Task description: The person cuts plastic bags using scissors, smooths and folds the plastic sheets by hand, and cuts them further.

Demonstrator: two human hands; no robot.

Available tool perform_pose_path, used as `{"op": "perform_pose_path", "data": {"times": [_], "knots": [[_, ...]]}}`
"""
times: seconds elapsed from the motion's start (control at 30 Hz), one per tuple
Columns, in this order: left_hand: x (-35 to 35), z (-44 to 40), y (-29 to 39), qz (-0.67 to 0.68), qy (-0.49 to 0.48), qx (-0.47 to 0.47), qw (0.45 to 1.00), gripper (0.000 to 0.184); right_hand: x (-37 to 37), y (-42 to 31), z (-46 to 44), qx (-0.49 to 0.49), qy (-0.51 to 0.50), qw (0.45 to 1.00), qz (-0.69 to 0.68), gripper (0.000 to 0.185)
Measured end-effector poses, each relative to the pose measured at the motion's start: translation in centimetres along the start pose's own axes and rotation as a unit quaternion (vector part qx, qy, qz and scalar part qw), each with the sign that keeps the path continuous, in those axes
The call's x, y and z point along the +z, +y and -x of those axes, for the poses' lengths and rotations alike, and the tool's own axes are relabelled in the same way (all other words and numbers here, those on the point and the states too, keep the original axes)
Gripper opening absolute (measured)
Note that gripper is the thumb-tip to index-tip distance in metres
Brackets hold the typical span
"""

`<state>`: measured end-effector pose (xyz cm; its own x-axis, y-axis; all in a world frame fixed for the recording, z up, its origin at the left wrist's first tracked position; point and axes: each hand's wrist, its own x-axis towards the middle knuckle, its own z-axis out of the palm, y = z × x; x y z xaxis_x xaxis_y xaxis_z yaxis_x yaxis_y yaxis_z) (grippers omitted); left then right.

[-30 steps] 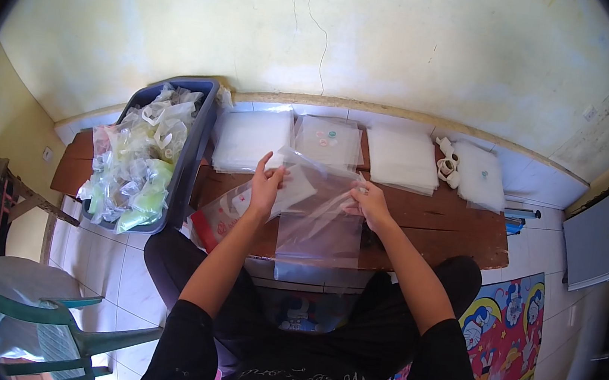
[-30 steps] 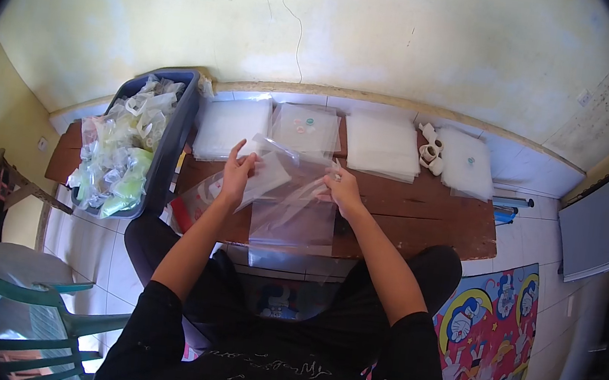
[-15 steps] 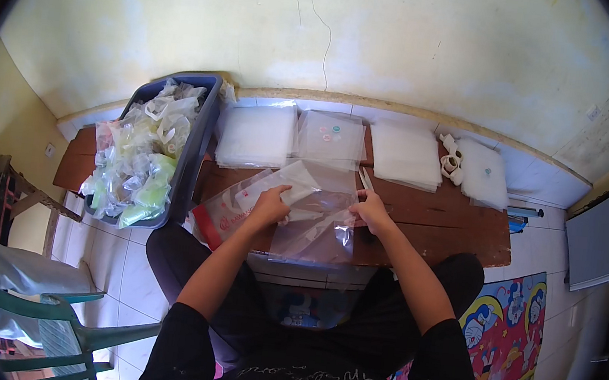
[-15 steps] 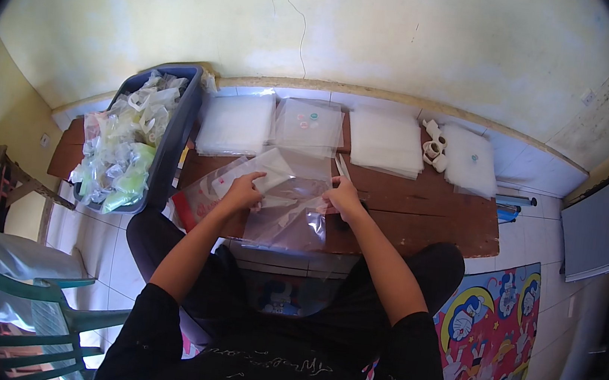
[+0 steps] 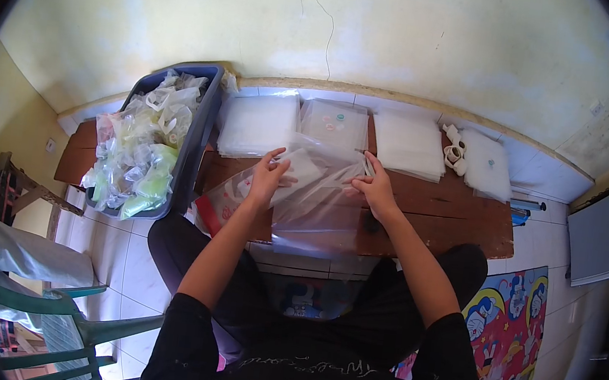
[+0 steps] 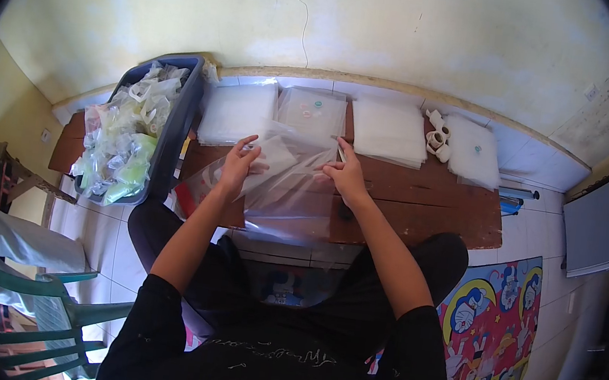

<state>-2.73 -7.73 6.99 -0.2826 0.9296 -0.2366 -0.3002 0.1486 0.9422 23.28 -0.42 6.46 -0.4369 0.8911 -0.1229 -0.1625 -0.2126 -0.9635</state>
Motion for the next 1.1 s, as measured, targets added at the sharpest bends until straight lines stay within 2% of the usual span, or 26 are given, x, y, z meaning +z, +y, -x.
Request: {"op": "perform_pose_path", "data": {"times": [0.03, 0.1, 0.13, 0.2, 0.33, 0.43, 0.5, 0.6, 0.67, 0.7, 0.73, 0.77, 0.8, 0.83, 0.9, 0.93, 0.97, 1.0, 1.07, 1.1], "knots": [[-0.1, 0.1, -0.1, 0.0, 0.0, 0.0, 1.0, 0.052, -0.2, 0.2, -0.1, 0.0, 0.0, 1.0, 0.0, 0.075], [-0.6, 0.4, -0.7, -0.08, -0.084, -0.065, 0.991, 0.055, -0.4, 0.4, -0.3, 0.012, 0.056, 0.998, -0.005, 0.066], [-0.9, 0.4, -1.2, -0.081, -0.085, -0.063, 0.991, 0.055, -0.4, 0.5, -0.3, 0.01, 0.056, 0.998, -0.005, 0.066], [-1.3, 0.4, -2.0, -0.077, -0.145, -0.033, 0.986, 0.052, -0.6, 0.7, -0.1, 0.019, 0.083, 0.996, 0.001, 0.05], [-0.9, -0.5, -1.4, -0.054, -0.088, 0.04, 0.994, 0.04, -0.6, -1.1, -0.5, 0.006, 0.089, 0.996, -0.004, 0.036], [0.3, -0.7, 0.7, -0.017, -0.005, 0.158, 0.987, 0.02, 0.5, -4.4, 0.2, -0.019, 0.07, 0.997, -0.025, 0.03], [0.8, -0.8, 2.3, 0.004, -0.01, 0.174, 0.985, 0.021, 1.2, -6.3, 0.5, -0.113, -0.028, 0.991, 0.06, 0.032], [1.9, 0.2, 5.5, 0.014, -0.032, 0.187, 0.982, 0.028, 1.2, -8.2, 0.3, -0.115, -0.033, 0.991, 0.066, 0.036], [3.2, 1.6, 7.4, -0.03, -0.093, 0.203, 0.974, 0.033, 1.3, -8.9, -0.2, -0.112, -0.016, 0.993, 0.023, 0.035], [3.0, 1.4, 7.3, -0.03, -0.093, 0.203, 0.974, 0.033, 1.3, -9.1, -0.3, -0.107, 0.0, 0.994, -0.019, 0.034], [2.5, 1.0, 7.1, -0.091, -0.096, 0.195, 0.972, 0.031, 1.0, -9.2, -0.5, -0.107, 0.0, 0.994, -0.019, 0.034], [2.1, 0.6, 6.9, -0.151, -0.098, 0.185, 0.966, 0.03, 0.6, -9.2, -0.6, -0.095, 0.005, 0.995, 0.029, 0.033], [1.9, 0.2, 6.9, -0.151, -0.097, 0.185, 0.966, 0.03, 0.4, -9.5, -0.6, -0.083, 0.01, 0.994, 0.077, 0.032], [1.6, -0.1, 6.8, -0.192, -0.07, 0.185, 0.961, 0.023, 0.1, -9.7, -0.5, -0.081, 0.009, 0.994, 0.077, 0.032], [1.7, -0.2, 7.0, -0.233, -0.042, 0.183, 0.954, 0.017, -0.3, -10.5, -0.2, -0.071, 0.041, 0.933, 0.351, 0.035], [2.4, 0.5, 7.8, -0.271, -0.009, 0.191, 0.943, 0.013, 0.1, -10.6, 0.1, -0.07, 0.04, 0.933, 0.351, 0.035], [3.0, 1.1, 8.4, -0.31, 0.024, 0.197, 0.93, 0.01, 0.8, -10.5, 0.5, -0.27, 0.102, 0.833, 0.472, 0.035], [3.4, 1.5, 8.8, -0.311, 0.024, 0.193, 0.93, 0.01, 1.6, -10.5, 1.0, -0.451, 0.157, 0.677, 0.56, 0.035], [4.3, 1.8, 9.4, -0.342, 0.025, 0.334, 0.878, 0.012, 4.6, -11.5, 1.7, -0.477, 0.127, 0.698, 0.519, 0.033], [4.9, 1.8, 9.6, -0.342, 0.024, 0.332, 0.879, 0.012, 5.3, -11.5, 1.7, -0.49, 0.112, 0.707, 0.496, 0.032]]}}
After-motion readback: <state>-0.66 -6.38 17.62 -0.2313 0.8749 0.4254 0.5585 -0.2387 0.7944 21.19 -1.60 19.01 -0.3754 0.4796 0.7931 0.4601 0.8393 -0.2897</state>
